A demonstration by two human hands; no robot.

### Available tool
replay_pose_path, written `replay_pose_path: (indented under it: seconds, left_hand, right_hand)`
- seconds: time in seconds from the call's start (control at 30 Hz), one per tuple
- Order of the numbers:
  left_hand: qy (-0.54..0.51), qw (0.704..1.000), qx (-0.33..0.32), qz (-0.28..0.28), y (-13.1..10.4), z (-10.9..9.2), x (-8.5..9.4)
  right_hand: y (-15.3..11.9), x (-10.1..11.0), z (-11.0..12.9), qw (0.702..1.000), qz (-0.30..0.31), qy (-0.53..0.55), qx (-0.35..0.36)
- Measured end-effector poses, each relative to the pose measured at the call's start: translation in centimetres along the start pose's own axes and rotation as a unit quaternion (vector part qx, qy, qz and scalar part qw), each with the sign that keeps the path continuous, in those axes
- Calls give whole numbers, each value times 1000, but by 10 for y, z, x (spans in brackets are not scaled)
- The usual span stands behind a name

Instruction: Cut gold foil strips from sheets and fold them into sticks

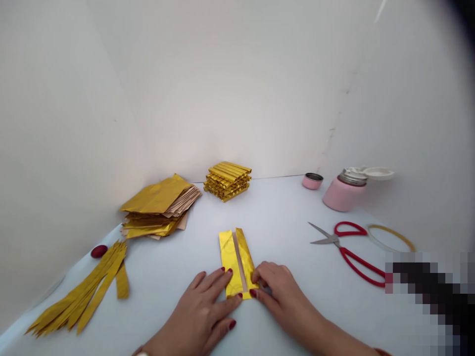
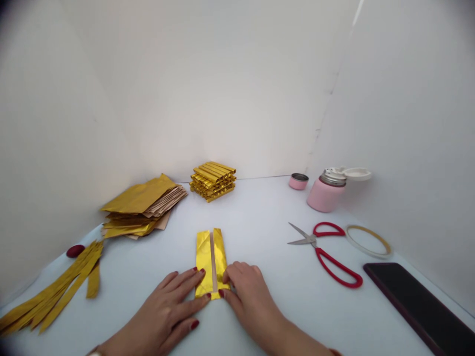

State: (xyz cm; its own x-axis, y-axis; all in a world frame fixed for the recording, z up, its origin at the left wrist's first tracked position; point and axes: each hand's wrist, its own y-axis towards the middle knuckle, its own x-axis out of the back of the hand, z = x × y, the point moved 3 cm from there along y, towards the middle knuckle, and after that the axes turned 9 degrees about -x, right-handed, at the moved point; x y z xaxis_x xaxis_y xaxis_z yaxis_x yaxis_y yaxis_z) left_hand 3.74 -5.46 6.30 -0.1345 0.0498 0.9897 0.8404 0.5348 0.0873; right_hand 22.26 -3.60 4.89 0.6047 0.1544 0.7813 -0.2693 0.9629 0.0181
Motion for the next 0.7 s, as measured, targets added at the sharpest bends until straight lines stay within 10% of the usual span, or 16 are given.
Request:
replay_pose_path:
  seconds: [0.7]
  left_hand:
    - [145,989,16,-15,14,-21,-27]
  right_hand:
    - [8,11,-11,998,30,54,15]
